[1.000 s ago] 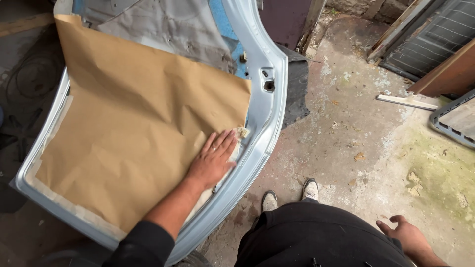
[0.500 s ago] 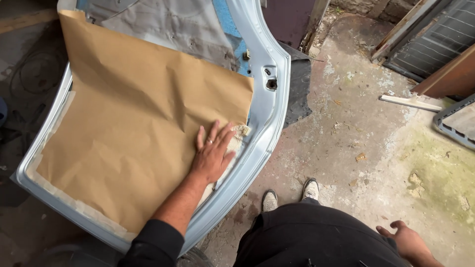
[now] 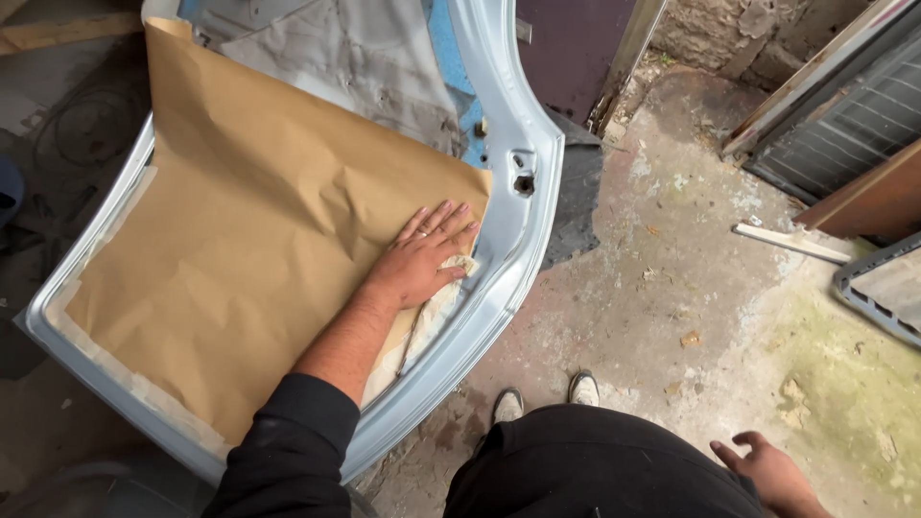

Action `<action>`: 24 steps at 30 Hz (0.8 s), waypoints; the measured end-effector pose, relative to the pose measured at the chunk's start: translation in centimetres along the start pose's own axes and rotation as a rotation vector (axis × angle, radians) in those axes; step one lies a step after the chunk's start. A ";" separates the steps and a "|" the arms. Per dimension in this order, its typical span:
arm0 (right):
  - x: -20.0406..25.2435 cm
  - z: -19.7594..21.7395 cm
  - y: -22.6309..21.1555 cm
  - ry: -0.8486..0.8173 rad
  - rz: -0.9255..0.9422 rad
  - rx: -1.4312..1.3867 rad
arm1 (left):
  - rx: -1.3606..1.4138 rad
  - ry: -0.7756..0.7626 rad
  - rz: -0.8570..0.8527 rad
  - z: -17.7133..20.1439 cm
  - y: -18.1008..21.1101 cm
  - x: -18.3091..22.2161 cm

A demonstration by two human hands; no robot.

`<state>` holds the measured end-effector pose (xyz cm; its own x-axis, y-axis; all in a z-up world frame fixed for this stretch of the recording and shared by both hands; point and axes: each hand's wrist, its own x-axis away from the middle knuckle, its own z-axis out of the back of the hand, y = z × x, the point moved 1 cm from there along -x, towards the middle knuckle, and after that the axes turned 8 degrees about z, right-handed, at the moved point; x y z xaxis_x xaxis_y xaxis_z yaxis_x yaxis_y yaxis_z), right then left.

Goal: Masking the inner panel of a car door with paper and masking tape.

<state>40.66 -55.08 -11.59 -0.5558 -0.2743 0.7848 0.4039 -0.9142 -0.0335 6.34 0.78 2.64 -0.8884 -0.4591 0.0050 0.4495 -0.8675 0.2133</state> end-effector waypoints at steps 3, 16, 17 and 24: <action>-3.0 0.3 2.7 -0.002 0.012 -0.202 | -0.180 -0.269 0.169 5.0 1.6 -1.5; -12.3 11.7 0.4 -0.147 0.337 -1.223 | 0.235 -0.083 0.575 10.9 6.5 -10.5; -10.9 13.2 -0.7 -0.141 0.329 -1.084 | 0.196 -0.135 0.582 10.4 6.1 -11.0; -15.3 15.1 -3.1 -0.247 0.424 -1.071 | 0.081 -0.252 0.433 10.2 4.4 -14.1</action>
<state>58.86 -43.56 -14.17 -0.3202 -0.6590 0.6805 -0.3590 -0.5804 -0.7310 19.86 5.38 13.43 -0.6214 -0.7041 0.3436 0.7819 -0.5854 0.2144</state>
